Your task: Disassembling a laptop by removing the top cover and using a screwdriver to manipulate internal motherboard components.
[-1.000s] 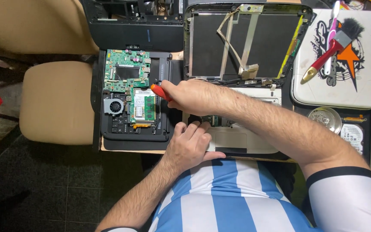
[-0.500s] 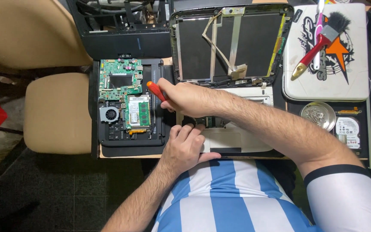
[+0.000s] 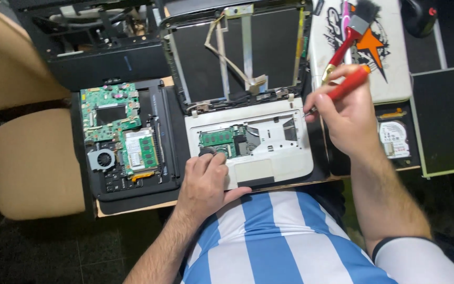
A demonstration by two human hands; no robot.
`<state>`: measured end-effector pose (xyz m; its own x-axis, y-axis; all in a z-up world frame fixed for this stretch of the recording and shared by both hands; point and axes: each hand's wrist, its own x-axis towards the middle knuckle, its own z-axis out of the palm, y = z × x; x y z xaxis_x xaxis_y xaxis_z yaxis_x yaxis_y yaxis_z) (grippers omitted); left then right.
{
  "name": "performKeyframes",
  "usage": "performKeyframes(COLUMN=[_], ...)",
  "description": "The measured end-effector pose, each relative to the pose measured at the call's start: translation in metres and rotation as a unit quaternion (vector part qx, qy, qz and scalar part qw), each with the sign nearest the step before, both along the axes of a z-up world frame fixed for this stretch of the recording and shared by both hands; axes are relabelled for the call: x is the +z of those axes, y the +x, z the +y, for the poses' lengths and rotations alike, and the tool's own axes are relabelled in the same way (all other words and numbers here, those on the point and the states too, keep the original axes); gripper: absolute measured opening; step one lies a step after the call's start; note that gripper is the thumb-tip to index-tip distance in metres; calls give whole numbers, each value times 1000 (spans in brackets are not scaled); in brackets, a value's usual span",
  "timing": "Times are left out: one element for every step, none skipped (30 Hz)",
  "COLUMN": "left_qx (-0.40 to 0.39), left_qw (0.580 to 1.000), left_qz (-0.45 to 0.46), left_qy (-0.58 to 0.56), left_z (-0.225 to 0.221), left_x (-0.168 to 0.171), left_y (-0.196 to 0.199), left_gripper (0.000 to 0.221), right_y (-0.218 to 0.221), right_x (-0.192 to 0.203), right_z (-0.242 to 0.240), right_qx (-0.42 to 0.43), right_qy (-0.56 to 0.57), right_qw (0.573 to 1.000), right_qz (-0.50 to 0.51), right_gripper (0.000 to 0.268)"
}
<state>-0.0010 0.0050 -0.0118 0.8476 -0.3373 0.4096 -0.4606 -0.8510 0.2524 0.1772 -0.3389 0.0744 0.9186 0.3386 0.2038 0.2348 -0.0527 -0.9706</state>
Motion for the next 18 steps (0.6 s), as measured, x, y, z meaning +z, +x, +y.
performKeyframes(left_qx=[-5,-2,0,-4,-3,0,-4,-1,2,0,2,5,4,6,7,7,6,6], left_qw=[1000,1000,1000,1000,1000,1000,1000,1000,1000,1000,1000,999,999,999,999,999,999,999], left_qz=[-1,5,11,12,13,13,14,20,27,26,28,31,30,24,18,19,16,14], left_qy=[-1,-3,-4,-3,-7,-10,-8,-10,-12,-11,-13,-16,-15,-24,-32,-32,-32,-32], left_z=[0,1,2,3,5,6,7,9,11,12,13,15,14,14,14,13,13,13], left_x=[0,1,2,2,2,2,3,4,5,5,5,5,4,2,1,2,3,4], left_y=[0,0,0,-1,-2,-3,-4,-5,-7,-7,-8,-9,-9,-10,-11,-10,-10,-10], left_gripper=[76,77,79,79,79,79,79,78,77,77,78,79,79,77,76,76,76,76], right_y=[-9,-18,-26,-32,-37,-43,-47,-51,-55,-56,-58,-59,-60,-60,-60,-62,-63,-64], right_x=[-5,-11,-17,-28,-38,-49,-51,-53,-55,-58,-61,-64,-66,-68,-70,-70,-71,-71], right_z=[-5,-9,-13,-16,-18,-20,-20,-19,-18,-19,-20,-21,-20,-19,-17,-18,-18,-18], right_qx=[-5,-41,-78,-82,-85,-86,-90,-104,-118,-120,-125,-128,-130,-135,-140,-141,-145,-149], right_qy=[-1,-2,-3,-2,4,11,12,-17,-47,-46,-59,-73,-72,-70,-67,-68,-71,-75], right_qw=[1000,999,996,996,996,995,995,994,991,991,990,989,989,988,988,987,987,986], right_qz=[-1,17,35,35,40,45,45,39,33,32,29,25,25,24,22,23,24,25], right_gripper=[38,37,37,37,39,41,41,38,36,36,35,35,35,35,34,34,34,33])
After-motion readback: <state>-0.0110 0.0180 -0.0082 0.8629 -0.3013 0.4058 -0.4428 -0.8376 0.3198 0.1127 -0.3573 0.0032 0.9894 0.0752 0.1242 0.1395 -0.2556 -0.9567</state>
